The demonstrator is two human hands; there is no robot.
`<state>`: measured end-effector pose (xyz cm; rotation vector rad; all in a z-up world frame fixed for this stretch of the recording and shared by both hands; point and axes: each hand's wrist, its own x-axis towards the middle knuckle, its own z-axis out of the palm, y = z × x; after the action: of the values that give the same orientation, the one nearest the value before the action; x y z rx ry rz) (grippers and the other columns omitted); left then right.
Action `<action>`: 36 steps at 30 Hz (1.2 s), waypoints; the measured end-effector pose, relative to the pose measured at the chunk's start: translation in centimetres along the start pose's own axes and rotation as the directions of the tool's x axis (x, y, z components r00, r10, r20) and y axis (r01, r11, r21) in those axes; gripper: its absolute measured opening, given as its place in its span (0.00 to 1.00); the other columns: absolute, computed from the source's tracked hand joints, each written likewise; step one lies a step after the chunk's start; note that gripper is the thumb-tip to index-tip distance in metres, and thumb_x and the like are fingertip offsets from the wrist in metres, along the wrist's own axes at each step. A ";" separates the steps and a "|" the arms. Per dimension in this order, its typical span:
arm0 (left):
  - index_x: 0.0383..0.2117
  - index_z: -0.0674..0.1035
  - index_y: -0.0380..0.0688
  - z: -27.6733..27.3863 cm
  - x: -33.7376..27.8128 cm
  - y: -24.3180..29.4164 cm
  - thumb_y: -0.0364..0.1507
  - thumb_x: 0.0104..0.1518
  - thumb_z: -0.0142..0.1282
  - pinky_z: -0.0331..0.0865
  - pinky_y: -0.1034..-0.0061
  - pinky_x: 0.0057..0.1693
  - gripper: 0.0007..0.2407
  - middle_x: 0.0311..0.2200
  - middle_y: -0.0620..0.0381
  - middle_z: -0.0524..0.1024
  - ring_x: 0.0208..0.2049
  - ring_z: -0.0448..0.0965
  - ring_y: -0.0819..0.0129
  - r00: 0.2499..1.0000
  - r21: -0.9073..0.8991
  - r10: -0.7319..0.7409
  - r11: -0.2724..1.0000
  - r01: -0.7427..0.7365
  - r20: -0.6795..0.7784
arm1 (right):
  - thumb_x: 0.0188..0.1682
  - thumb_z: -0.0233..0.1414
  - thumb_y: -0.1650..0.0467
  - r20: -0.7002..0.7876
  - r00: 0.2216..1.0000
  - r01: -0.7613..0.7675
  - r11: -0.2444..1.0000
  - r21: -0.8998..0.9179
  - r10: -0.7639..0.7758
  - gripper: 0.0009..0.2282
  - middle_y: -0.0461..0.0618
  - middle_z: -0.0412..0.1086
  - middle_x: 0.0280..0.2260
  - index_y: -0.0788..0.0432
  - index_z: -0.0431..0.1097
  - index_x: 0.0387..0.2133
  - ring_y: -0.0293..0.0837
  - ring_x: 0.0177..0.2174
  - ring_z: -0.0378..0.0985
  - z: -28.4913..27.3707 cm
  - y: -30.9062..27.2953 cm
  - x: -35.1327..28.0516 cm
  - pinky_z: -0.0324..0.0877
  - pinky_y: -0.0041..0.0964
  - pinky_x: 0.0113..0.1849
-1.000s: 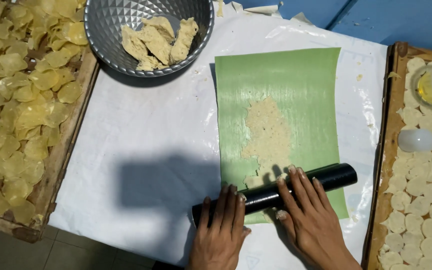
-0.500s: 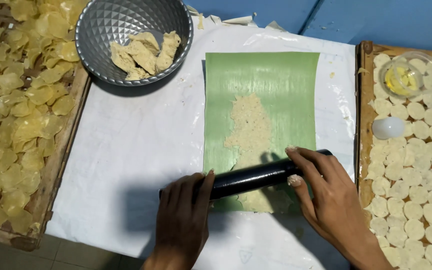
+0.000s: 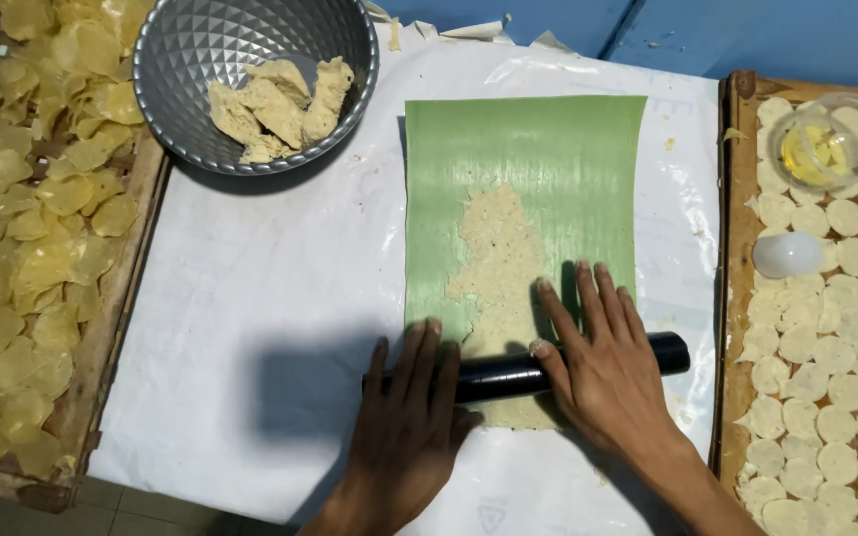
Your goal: Flattening small portions of dough onto a sheet using a rolling pin.
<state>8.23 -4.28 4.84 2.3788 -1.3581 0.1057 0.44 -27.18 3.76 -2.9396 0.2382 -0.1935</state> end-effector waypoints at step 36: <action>0.52 0.78 0.41 2.3 -8.8 1.4 0.31 0.53 0.66 0.67 0.53 0.59 0.20 0.51 0.44 0.75 0.53 0.74 0.54 0.989 -0.065 0.062 0.995 -0.071 -0.133 | 0.38 0.63 0.63 -0.228 0.956 -0.175 0.983 0.060 0.184 0.25 0.53 0.67 0.54 0.52 0.72 0.51 0.51 0.55 0.69 2.8 -5.3 -16.3 0.65 0.49 0.61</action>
<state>2.13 1.36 0.94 2.2285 -1.3571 0.2249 -14.34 -18.73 0.17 -2.8324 0.5258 -0.5102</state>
